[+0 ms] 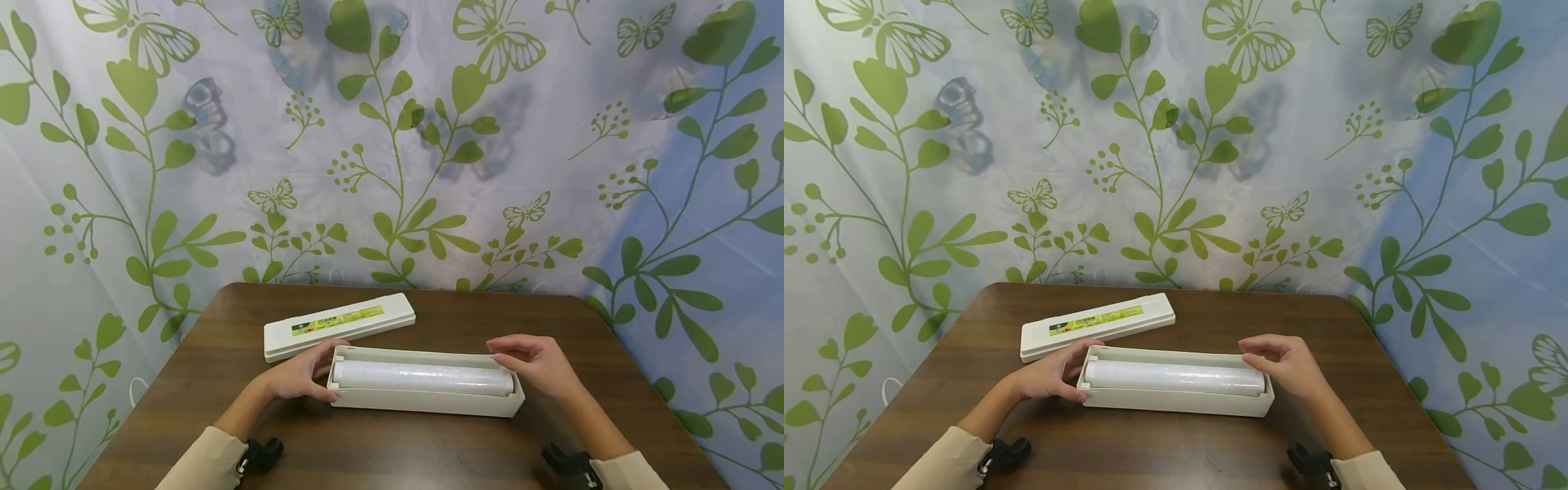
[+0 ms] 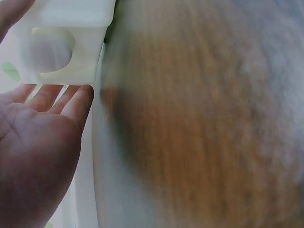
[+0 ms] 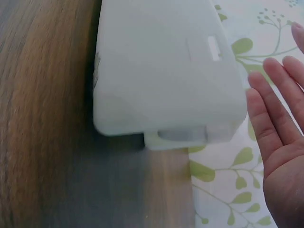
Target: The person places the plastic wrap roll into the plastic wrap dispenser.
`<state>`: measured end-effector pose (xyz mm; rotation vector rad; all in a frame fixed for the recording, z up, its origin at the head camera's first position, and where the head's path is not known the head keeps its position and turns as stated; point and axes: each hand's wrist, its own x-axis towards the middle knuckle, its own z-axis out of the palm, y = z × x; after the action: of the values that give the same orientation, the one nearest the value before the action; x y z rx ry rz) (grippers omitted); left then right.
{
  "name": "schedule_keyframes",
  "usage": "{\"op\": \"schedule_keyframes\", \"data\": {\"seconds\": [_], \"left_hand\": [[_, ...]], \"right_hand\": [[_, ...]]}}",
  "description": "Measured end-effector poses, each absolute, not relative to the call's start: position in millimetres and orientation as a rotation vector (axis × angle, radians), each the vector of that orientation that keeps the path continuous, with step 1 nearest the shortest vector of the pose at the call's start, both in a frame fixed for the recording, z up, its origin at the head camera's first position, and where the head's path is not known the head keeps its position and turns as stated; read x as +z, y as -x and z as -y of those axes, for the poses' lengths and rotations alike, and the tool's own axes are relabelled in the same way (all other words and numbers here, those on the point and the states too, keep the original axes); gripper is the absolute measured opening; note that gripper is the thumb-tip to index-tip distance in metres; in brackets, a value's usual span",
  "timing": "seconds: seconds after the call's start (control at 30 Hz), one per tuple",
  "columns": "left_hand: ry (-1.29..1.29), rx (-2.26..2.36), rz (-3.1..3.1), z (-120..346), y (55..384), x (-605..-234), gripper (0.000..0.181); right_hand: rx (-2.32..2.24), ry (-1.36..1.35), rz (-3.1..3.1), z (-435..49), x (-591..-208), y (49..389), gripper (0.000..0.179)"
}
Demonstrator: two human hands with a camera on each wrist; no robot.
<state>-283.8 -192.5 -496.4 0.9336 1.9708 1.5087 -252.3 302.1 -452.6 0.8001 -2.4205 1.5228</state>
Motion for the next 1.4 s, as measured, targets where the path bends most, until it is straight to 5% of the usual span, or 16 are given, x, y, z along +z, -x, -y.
{"op": "schedule_keyframes", "data": {"seconds": [0.97, 1.4], "left_hand": [[-0.894, 1.552, -1.95, 193, 280, -495, 0.097], [-0.89, 1.569, -1.957, 192, 278, -494, 0.097]], "right_hand": [[1.626, -0.464, 2.358, -334, -481, 249, 0.025], [1.826, -0.696, 2.327, -349, -501, 252, 0.04]]}}
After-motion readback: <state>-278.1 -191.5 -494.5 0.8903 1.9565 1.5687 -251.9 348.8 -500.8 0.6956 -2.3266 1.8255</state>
